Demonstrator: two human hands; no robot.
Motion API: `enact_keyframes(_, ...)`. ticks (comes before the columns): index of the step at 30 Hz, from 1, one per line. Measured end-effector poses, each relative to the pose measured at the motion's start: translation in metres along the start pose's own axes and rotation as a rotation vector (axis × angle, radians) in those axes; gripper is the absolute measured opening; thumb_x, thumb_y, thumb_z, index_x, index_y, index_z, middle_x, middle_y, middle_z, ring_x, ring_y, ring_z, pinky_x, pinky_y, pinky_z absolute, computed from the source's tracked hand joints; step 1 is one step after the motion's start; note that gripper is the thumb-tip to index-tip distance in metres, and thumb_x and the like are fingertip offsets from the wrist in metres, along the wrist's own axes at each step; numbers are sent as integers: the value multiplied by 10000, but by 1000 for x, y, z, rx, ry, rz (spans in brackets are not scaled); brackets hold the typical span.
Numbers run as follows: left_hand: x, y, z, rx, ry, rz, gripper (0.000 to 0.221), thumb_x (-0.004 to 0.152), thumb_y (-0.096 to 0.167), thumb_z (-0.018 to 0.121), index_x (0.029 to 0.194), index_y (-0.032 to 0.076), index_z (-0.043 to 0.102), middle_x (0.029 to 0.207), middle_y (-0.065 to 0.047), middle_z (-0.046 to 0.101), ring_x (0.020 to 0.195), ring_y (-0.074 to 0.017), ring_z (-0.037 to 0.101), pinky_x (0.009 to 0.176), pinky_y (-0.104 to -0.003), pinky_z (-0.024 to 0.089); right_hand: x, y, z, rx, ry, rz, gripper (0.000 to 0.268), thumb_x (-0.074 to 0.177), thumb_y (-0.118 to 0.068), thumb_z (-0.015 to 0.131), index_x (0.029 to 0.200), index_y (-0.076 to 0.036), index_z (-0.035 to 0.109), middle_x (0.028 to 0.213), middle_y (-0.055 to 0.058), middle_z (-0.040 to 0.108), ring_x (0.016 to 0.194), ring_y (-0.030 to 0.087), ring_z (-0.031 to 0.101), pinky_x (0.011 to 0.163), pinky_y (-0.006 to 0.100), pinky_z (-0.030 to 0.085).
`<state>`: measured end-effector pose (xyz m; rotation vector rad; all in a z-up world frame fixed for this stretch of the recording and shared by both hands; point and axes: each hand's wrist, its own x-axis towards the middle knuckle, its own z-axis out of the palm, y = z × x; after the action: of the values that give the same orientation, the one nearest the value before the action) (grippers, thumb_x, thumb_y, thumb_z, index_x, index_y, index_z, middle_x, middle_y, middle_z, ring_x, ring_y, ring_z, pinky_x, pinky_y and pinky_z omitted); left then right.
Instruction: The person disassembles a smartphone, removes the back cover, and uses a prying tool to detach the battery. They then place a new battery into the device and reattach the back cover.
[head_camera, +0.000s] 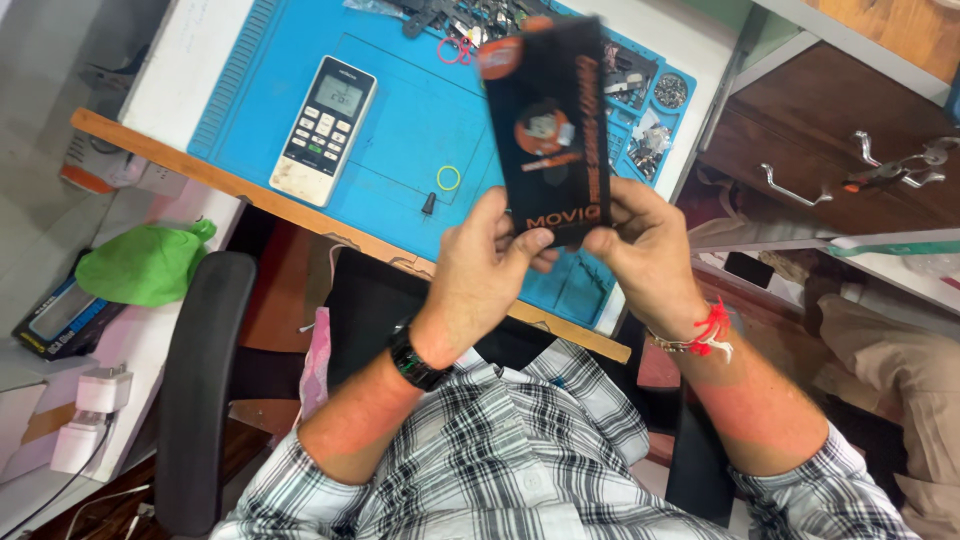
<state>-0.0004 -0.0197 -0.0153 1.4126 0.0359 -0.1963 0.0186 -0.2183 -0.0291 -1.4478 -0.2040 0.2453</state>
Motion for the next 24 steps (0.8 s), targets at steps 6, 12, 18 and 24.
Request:
enact_keyframes(6, -2, -8, -4, 372, 85, 56, 275, 1006, 189, 722, 1193, 5, 642, 1017, -107, 794, 931, -173, 780, 814, -303, 606, 2, -1, -10, -3, 106, 11, 454, 975, -37, 724, 1391, 56, 571, 1237, 107, 700, 1124, 149, 676, 1004, 299, 565)
enact_keyframes(12, 25, 9, -74, 169, 248, 319, 421, 1003, 150, 701, 1372, 5, 559, 1277, -123, 660, 1123, -112, 668, 948, -256, 555, 9, 4, -24, -118, -29, -36, 389, 1002, -6, 711, 1328, 60, 509, 1190, 104, 681, 1098, 130, 667, 951, 281, 564)
enact_keyframes(18, 34, -1, -85, 274, 246, 98, 313, 949, 94, 747, 1245, 10, 694, 917, -76, 756, 685, -85, 690, 631, -232, 560, 11, 10, -26, -76, 15, 71, 370, 992, -27, 677, 1324, 72, 547, 1142, 105, 720, 1031, 124, 698, 889, 263, 587)
enact_keyframes(24, 41, -9, -82, 346, 281, 76, 211, 937, 118, 747, 1114, 5, 727, 863, -44, 759, 648, -79, 691, 591, -231, 542, 11, 7, -21, -214, 46, 34, 325, 1023, -34, 669, 1318, 68, 578, 1110, 98, 718, 1000, 119, 684, 859, 259, 579)
